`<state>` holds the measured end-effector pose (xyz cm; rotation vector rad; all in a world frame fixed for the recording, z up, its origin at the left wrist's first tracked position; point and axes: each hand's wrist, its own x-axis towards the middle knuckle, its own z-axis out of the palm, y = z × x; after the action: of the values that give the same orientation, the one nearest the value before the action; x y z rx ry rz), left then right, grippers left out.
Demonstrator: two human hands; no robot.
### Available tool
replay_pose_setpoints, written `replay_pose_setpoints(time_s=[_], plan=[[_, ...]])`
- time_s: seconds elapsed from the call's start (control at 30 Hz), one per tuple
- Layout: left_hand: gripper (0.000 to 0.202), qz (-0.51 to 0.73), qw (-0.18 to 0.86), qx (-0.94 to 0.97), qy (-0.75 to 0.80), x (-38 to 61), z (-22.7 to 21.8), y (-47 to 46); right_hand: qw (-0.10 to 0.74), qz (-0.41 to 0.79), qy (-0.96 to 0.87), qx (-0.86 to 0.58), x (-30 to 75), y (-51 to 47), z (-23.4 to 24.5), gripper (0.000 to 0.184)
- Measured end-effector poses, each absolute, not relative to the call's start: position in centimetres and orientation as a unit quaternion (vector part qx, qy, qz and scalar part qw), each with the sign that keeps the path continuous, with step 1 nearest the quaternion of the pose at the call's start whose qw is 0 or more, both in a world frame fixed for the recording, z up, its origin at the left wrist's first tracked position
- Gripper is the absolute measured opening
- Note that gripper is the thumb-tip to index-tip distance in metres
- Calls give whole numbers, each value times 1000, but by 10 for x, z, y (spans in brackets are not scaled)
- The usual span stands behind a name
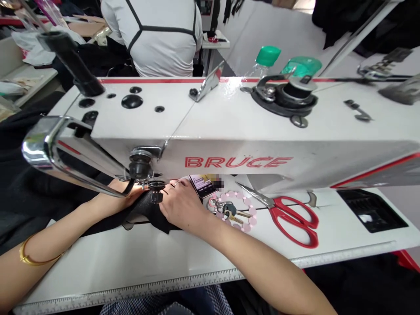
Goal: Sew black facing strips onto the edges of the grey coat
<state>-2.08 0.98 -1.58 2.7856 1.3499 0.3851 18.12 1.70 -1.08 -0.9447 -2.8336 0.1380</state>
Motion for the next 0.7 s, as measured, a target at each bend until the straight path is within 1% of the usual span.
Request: replay_pose_setpoints(time_s=[0.1,0.2,0.33,0.57,0.7], plan=[[33,148,-10,895,420,-21,-15,12,80,42,-939,-331,180,18,-11,21],[34,155,-8,896,415,-22,-15,13,78,41,-939,-332,179,19,-12,21],[33,138,1,893,429,-23,-15,12,76,39,-942,-324,179,17,-13,21],[30,150,2,893,425,-22,-13,12,108,25,-933,-342,184,11,-12,20],[27,151,-5,895,420,-25,-15,13,101,45,-930,-351,184,9,-11,21]])
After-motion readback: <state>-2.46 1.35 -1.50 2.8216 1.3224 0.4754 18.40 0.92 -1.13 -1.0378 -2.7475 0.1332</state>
